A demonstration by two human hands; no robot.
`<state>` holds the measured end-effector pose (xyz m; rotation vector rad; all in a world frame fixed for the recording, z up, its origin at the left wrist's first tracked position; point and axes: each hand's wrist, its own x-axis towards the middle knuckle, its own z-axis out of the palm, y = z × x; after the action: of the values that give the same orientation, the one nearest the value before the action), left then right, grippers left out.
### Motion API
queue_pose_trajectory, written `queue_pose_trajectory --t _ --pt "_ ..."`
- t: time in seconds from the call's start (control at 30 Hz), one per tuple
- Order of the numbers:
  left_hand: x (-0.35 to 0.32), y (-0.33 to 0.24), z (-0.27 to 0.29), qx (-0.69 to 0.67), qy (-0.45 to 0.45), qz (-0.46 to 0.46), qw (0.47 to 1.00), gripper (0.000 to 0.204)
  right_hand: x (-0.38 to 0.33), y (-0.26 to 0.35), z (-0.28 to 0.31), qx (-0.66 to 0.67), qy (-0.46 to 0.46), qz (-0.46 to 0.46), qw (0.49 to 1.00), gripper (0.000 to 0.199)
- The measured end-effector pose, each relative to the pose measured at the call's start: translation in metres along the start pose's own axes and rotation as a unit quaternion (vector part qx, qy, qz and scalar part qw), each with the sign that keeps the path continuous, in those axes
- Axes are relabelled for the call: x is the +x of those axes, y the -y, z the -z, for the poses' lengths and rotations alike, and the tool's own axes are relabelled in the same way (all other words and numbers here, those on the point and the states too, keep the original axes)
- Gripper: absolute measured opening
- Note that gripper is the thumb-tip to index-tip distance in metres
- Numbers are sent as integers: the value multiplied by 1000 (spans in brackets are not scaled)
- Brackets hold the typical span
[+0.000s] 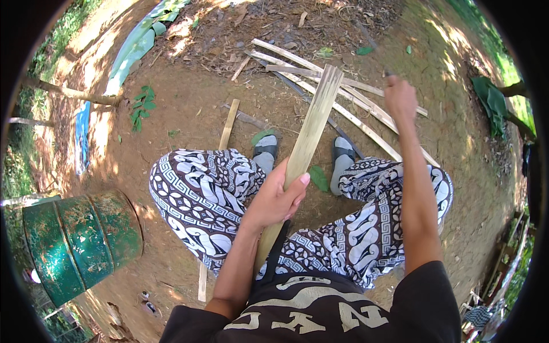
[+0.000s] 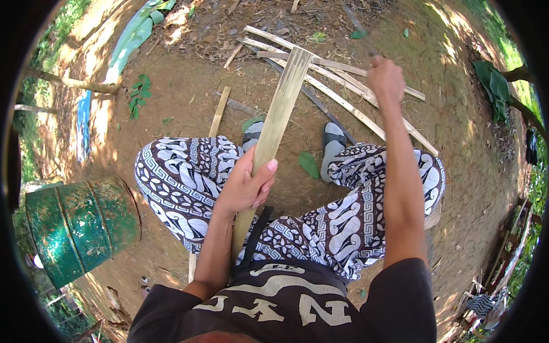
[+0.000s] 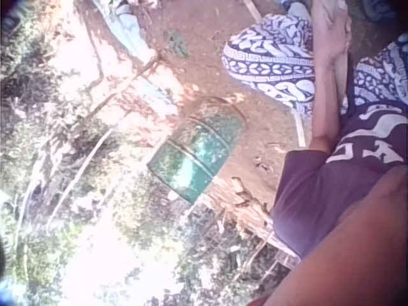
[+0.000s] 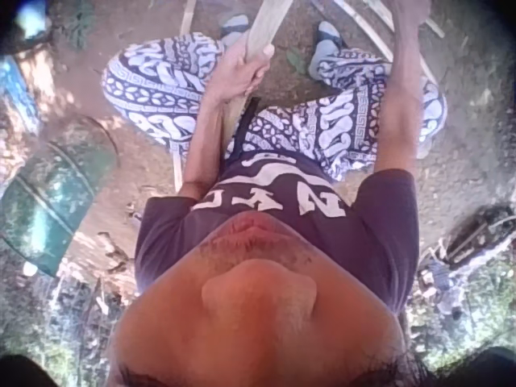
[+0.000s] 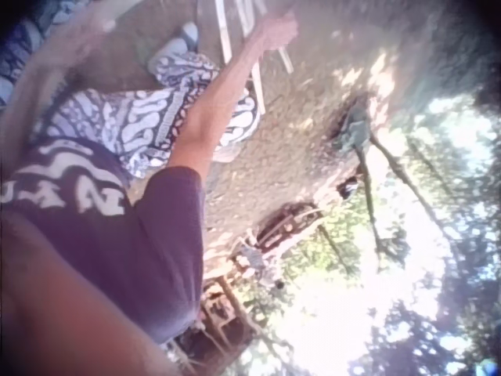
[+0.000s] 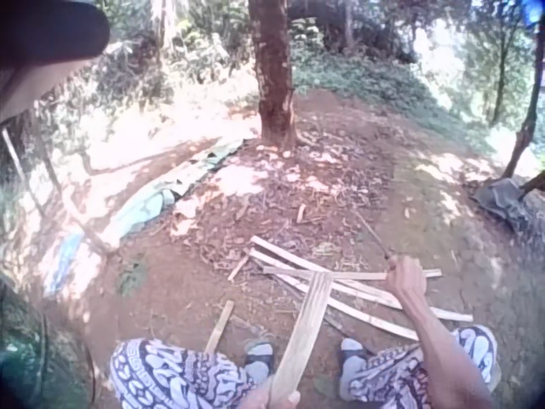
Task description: The person uses a large knife to scrape and shave a long strip of bamboo while holding it against their lap.
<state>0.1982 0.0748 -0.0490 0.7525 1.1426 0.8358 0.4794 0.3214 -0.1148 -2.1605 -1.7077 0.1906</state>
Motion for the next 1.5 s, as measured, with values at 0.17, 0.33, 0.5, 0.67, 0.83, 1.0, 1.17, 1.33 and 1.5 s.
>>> queue_pose_trajectory --t 0.17,0.33,0.5,0.67,0.83,1.0,1.17,1.33,1.5 --pt "13 1 10 13 -39 -21 999 23 -36 18 13 127 -33 50 990 24" --pt "16 3 12 25 -53 -12 998 22 -94 45 20 166 80 261 948 13" --pt "14 2 6 32 -51 -5 998 24 -115 56 12 65 75 434 896 12" --pt "15 10 5 56 -51 -32 997 26 -103 51 3 43 63 437 896 14" --pt "21 26 12 133 -75 -68 986 24 -83 45 -11 27 53 407 912 10" --pt "7 16 -1 133 -46 -99 985 23 17 -31 -7 -73 53 19 996 27" --pt "15 3 1 98 -69 -24 992 24 -41 8 -18 371 102 -108 917 15" --pt "10 6 1 75 -51 -15 996 28 -146 99 48 589 357 -169 705 39" --pt "-6 1 3 287 -106 -157 939 57 -173 123 52 539 381 -120 742 34"
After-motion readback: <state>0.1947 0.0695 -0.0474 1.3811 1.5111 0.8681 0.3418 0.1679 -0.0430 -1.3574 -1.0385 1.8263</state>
